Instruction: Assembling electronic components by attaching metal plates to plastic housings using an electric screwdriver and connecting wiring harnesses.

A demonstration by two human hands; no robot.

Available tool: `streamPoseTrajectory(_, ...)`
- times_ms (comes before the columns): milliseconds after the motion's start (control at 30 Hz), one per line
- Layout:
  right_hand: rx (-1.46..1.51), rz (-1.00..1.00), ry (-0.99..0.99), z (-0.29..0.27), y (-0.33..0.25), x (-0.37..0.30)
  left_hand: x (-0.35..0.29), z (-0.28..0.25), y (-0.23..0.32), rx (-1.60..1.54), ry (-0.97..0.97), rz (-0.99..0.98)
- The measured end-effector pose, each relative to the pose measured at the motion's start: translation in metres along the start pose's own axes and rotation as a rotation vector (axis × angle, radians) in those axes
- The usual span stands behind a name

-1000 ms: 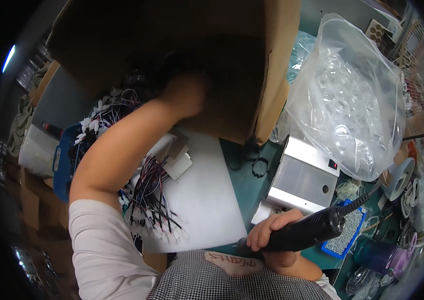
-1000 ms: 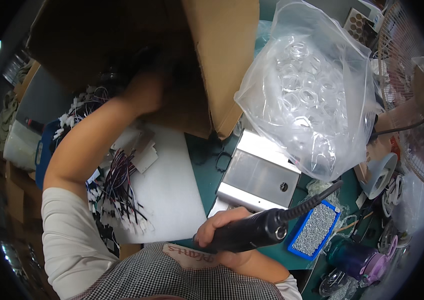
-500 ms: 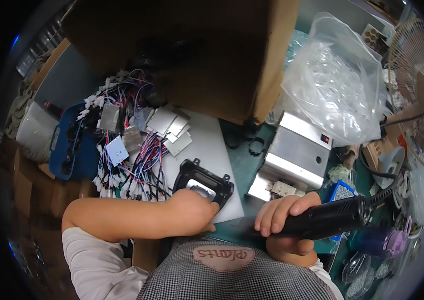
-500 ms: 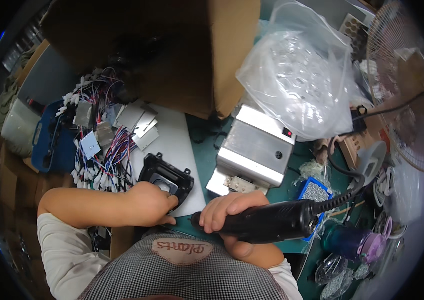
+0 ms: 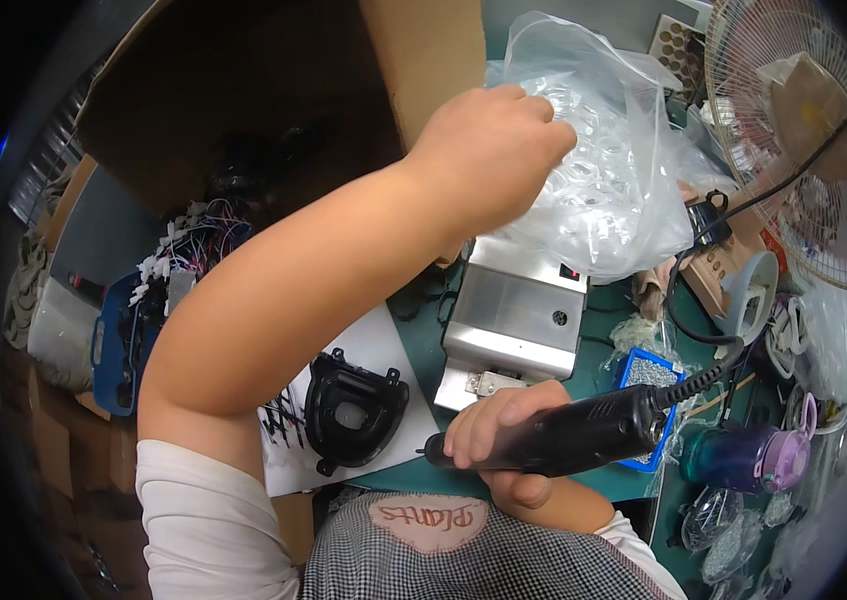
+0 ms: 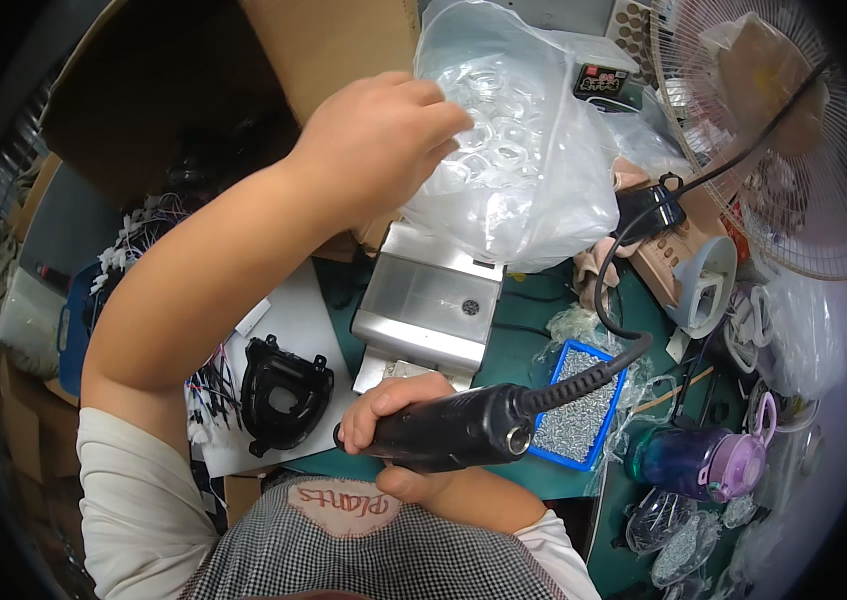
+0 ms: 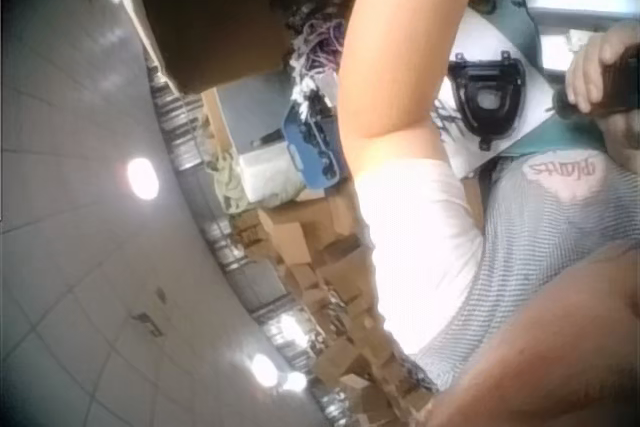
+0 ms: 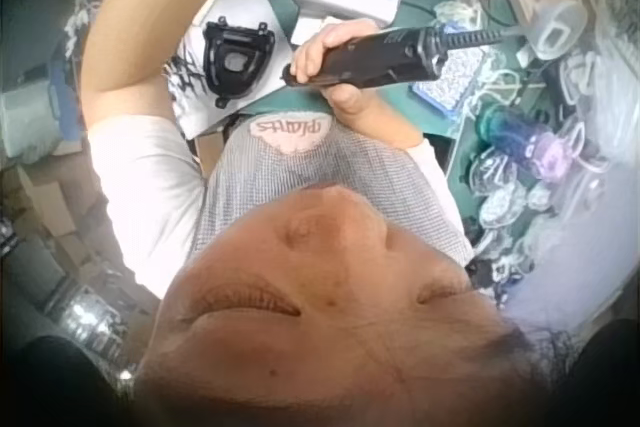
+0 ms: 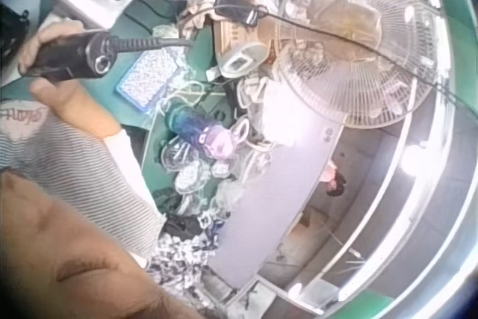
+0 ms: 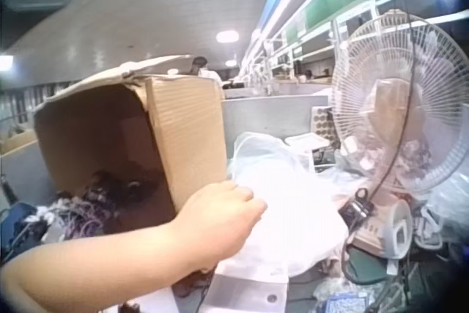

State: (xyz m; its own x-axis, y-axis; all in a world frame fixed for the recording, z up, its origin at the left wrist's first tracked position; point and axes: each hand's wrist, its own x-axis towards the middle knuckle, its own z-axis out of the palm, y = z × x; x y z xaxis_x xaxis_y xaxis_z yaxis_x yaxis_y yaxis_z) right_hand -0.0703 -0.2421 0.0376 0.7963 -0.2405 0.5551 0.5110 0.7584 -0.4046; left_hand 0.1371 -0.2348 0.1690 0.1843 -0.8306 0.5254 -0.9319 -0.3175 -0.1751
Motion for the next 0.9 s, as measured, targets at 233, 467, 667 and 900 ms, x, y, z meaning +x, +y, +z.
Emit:
streamPoseTrajectory(233, 0.021, 0.013, 0.030, 0.000, -0.012, 0.005, 0.039, 0.071, -0.028, 0.117, -0.307, 0.060)
streamPoseTrajectory(467, 0.057, 0.005, 0.113, 0.007, -0.009, 0.003, 0.035, 0.039, -0.019, -0.087, -0.216, -0.237)
streamPoseTrajectory(667, -0.200, -0.037, 0.224, 0.011, 0.000, 0.006, -0.042, -0.028, -0.004, -0.553, -0.179, -0.514)
streamPoseTrajectory(900, -0.303, -0.027, 0.212, 0.012, 0.013, 0.005, -0.169, -0.050, 0.009, -0.455, -0.231, -0.696)
